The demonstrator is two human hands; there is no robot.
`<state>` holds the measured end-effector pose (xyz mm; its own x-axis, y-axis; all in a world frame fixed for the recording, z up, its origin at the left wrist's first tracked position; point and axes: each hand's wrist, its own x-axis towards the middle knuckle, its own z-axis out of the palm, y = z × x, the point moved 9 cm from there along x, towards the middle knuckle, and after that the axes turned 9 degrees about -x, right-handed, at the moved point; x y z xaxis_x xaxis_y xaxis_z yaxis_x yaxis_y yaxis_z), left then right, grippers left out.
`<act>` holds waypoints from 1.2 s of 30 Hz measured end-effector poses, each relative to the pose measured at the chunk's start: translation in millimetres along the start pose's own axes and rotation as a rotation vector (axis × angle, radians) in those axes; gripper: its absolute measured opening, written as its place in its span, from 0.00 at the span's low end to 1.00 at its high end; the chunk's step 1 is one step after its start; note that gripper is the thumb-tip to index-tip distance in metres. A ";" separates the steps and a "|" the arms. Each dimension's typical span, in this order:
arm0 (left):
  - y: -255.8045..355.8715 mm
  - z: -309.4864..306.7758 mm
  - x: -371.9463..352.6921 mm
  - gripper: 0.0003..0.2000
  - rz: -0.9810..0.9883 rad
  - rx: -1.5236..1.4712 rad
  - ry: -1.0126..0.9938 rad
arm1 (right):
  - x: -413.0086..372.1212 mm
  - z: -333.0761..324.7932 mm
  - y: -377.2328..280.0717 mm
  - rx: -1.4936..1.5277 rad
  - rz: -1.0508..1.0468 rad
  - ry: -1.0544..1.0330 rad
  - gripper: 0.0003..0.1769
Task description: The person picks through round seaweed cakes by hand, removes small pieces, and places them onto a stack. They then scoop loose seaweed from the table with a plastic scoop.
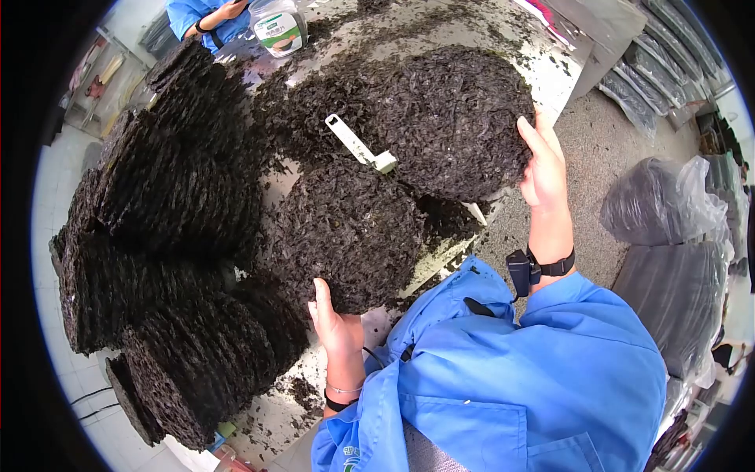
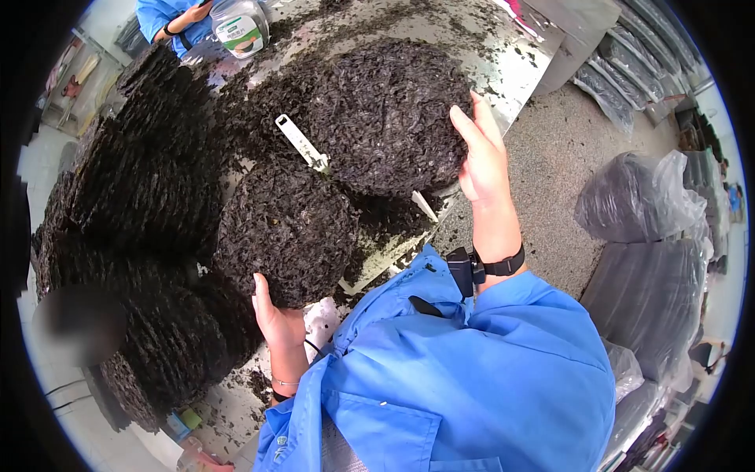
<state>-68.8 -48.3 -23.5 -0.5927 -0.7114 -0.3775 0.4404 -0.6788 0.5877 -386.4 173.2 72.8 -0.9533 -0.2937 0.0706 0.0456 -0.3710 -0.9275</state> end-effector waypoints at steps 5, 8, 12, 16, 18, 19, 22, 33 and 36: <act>-1.7 -6.8 1.6 0.21 0.001 -0.013 0.007 | -10.3 19.8 -2.5 -0.035 0.037 -0.027 0.35; -1.8 -1.2 4.4 0.20 -0.008 -0.029 0.004 | -13.4 30.3 0.0 0.009 0.041 -0.081 0.33; -5.4 0.6 4.8 0.22 -0.039 0.054 -0.013 | -32.4 74.6 -6.7 0.016 0.012 -0.217 0.31; -10.1 0.3 6.6 0.19 -0.021 0.047 -0.079 | -56.6 105.7 21.1 -0.018 0.055 -0.291 0.43; -7.9 1.9 4.0 0.16 -0.022 0.036 -0.064 | -67.9 116.4 38.9 -0.035 0.085 -0.320 0.50; -5.1 3.6 1.8 0.14 0.014 -0.030 -0.079 | -72.1 121.3 43.1 -0.052 0.109 -0.342 0.50; -6.5 -9.3 2.1 0.16 0.039 -0.077 -0.102 | -78.3 131.8 48.5 -0.029 0.136 -0.392 0.50; -19.4 -29.9 5.9 0.22 -0.037 -0.205 -0.236 | -85.0 146.9 18.7 -0.994 -0.404 -0.429 0.32; -18.6 -30.6 2.6 0.23 -0.025 -0.161 -0.229 | -86.4 151.0 8.4 -0.963 -0.515 -0.381 0.14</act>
<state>-57.8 -43.1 -57.3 -0.7334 -0.6472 -0.2080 0.5146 -0.7285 0.4523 -258.5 62.5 114.3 -0.6336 -0.6100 0.4758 -0.7249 0.2532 -0.6406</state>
